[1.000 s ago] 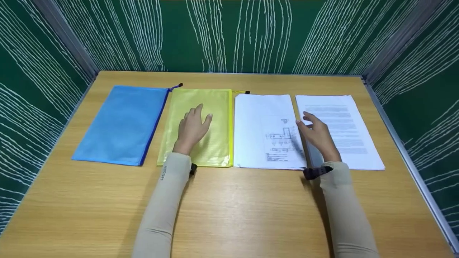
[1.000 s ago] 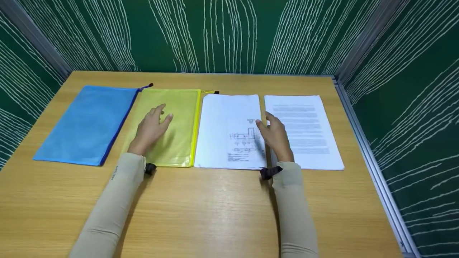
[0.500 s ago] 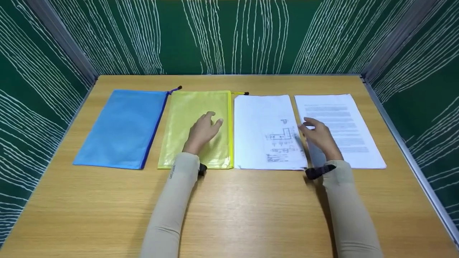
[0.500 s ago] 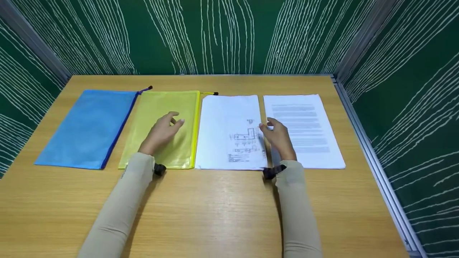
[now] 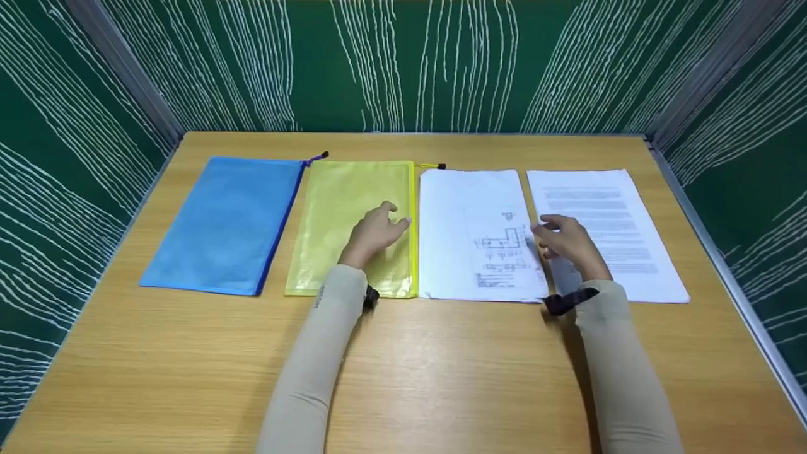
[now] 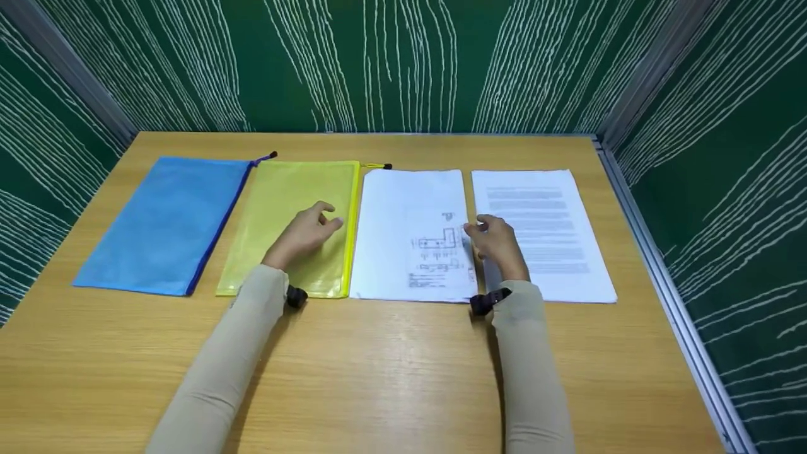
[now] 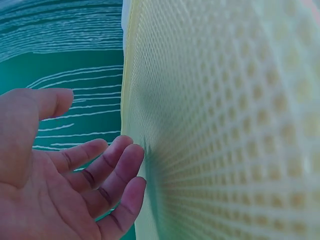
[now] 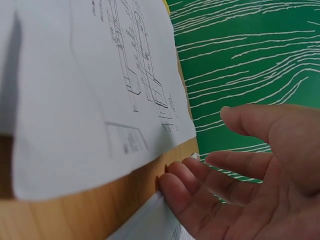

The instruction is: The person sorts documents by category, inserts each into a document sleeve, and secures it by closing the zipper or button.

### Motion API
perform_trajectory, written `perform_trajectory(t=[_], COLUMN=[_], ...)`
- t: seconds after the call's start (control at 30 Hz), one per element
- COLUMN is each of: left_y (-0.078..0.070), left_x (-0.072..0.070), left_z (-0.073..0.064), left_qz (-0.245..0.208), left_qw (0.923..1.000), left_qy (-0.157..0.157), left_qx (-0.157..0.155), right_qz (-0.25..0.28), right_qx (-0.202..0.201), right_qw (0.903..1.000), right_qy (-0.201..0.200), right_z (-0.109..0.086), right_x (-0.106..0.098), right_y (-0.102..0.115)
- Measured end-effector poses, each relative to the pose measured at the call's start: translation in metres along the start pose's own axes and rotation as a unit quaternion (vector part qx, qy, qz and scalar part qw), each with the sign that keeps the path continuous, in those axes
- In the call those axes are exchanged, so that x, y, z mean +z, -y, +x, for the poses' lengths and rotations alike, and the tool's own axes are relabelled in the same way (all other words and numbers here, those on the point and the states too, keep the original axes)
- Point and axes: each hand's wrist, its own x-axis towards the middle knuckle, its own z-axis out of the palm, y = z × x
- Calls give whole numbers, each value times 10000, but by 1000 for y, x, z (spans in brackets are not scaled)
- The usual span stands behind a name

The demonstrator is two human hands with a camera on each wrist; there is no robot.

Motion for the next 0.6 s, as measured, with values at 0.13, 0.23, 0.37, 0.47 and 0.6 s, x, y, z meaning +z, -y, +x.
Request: perform_trajectory(t=[0.13, 0.23, 0.37, 0.47, 0.6], left_y=[-1, -1, 0, 1, 3], left_x=[3, 3, 3, 5, 9], left_z=[3, 6, 9, 10, 8], left_qz=[49, 40, -62, -167, -169], left_qw=[9999, 9997, 9994, 9989, 9987], left_qy=[139, 225, 321, 428, 464], left_qx=[-19, -43, -97, -122, -87], right_qz=[-83, -77, -61, -76, -116], right_qx=[157, 278, 363, 393, 380], right_qw=[9998, 9996, 9993, 9991, 9990], right_qy=[65, 66, 68, 106, 203], right_z=[3, 6, 8, 8, 9], right_x=[1, 2, 1, 1, 3], right_y=[2, 3, 4, 3, 3])
